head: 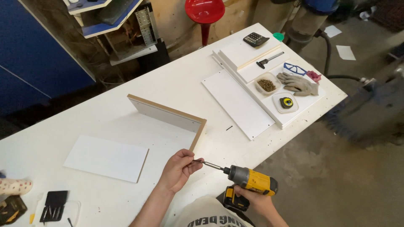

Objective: Assembling a drawer frame by positioning wooden panels and fastening them with screws using a power drill.

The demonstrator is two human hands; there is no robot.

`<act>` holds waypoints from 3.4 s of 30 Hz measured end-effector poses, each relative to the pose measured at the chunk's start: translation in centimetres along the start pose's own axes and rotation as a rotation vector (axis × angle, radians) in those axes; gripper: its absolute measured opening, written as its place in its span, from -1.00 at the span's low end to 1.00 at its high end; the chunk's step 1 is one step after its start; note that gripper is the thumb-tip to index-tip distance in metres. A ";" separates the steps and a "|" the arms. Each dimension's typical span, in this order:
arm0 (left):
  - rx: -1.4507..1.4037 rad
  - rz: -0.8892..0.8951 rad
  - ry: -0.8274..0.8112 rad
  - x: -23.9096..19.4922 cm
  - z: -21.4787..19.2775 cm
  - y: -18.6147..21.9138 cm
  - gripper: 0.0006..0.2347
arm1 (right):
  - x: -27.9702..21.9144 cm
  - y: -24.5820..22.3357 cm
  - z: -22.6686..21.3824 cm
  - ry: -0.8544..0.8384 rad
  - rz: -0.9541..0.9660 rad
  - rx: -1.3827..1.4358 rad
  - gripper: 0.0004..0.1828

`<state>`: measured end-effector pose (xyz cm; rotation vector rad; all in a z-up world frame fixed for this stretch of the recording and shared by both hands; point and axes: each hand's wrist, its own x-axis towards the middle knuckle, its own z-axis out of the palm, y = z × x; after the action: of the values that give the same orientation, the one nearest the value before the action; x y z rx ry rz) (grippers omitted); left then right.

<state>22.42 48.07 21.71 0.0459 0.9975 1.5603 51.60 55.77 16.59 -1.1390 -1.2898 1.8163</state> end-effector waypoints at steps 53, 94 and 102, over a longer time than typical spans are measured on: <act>2.462 -0.025 -0.344 25.9 -6.0 14.6 -0.71 | 8.3 13.5 1.9 0.191 -0.272 -0.335 -0.72; 2.123 -0.164 -0.605 23.7 1.9 10.0 -0.75 | 17.3 0.7 17.6 -0.159 0.366 -0.043 0.17; 2.162 -0.048 -0.674 24.4 0.3 9.5 -0.80 | 17.3 -0.7 17.5 -0.151 0.381 -0.096 0.18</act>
<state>8.33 69.27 15.65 1.8004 1.5499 -0.2648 28.36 63.80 14.82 -1.3985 -1.3246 2.1703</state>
